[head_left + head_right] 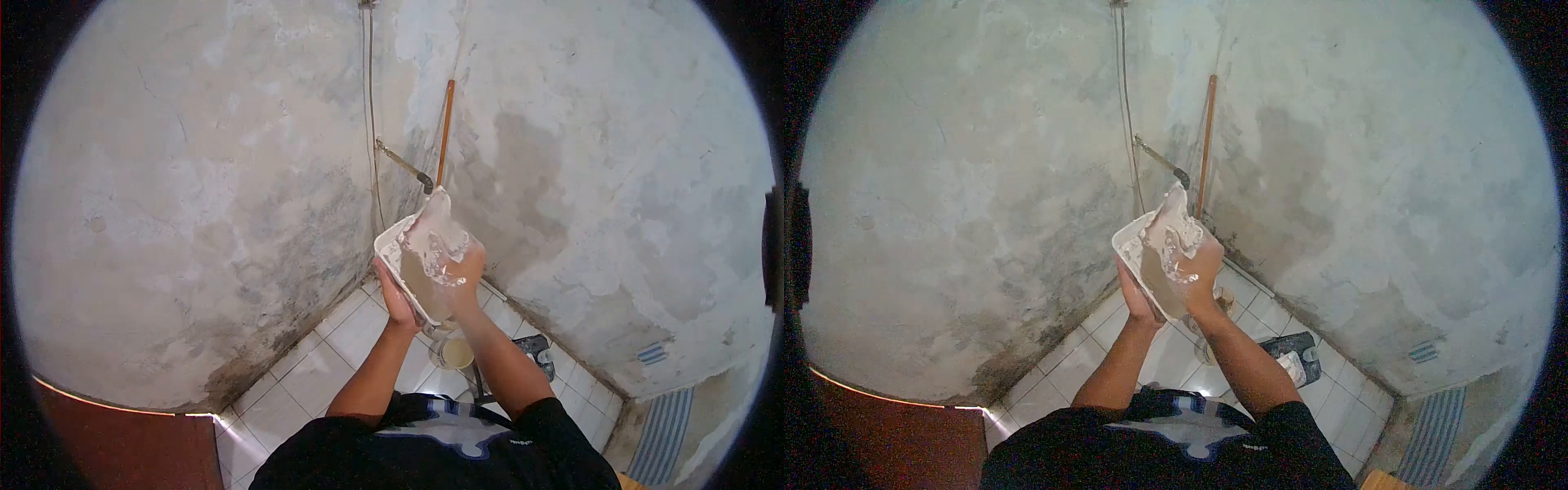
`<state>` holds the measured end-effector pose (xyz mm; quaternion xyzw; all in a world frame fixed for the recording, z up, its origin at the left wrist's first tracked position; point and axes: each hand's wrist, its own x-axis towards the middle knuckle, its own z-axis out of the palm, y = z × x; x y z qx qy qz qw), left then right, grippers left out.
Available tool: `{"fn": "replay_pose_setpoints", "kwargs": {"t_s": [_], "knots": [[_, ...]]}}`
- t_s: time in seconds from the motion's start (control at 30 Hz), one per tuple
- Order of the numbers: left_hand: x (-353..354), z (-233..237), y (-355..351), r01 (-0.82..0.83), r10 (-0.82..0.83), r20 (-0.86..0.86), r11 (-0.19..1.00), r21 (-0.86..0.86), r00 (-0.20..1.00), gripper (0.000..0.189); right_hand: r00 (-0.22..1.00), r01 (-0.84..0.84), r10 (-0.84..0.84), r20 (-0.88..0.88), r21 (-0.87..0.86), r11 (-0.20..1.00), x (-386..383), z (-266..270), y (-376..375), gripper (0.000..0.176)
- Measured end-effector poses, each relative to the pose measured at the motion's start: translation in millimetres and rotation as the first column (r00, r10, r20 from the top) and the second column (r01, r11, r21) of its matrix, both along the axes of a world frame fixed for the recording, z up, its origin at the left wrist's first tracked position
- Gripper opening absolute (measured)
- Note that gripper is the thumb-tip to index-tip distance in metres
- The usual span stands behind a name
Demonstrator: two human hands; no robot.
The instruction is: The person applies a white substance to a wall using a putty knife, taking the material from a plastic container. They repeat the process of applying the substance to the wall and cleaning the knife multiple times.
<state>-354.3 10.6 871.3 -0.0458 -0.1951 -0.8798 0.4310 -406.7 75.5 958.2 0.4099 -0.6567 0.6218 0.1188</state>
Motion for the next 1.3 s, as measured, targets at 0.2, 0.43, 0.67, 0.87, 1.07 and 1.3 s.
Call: {"fn": "replay_pose_setpoints", "kwargs": {"t_s": [0.2,0.43,0.67,0.87,1.07,1.3], "knots": [[9.2,24.1,-1.5,-0.032,0.031,-0.022,0.999,-0.013,0.999,0.064,0.978,-0.194,0.199,-0.063,0.074,0.978,-8.1,-8.7,-9.9,0.027],[13.6,16.4,-14.8,0.035,-0.038,-0.14,0.999,-0.021,0.989,0.063,0.954,-0.267,0.26,0.147,0.025,0.963,-28.0,8.5,18.0,0.026],[4.3,19.0,-1.5,-0.002,0.0,-0.03,0.997,-0.081,1.0,0.065,0.998,-0.058,0.059,-0.017,0.063,0.996,-7.2,15.8,12.2,0.025],[16.4,18.6,-2.5,0.076,-0.076,-0.037,0.997,-0.014,0.996,0.059,0.894,-0.278,0.345,-0.288,0.247,0.928,-19.3,3.2,19.0,0.033],[31.1,10.8,-27.1,0.033,-0.034,0.04,0.999,0.024,0.999,0.064,0.78,-0.511,0.616,-0.111,0.455,0.729,-21.1,19.9,25.0,0.032],[42.6,15.8,-43.8,0.022,-0.02,-0.018,0.994,0.108,1.0,0.062,0.737,-0.434,0.615,-0.28,0.502,0.748,-13.1,36.0,32.0,0.032]]}}
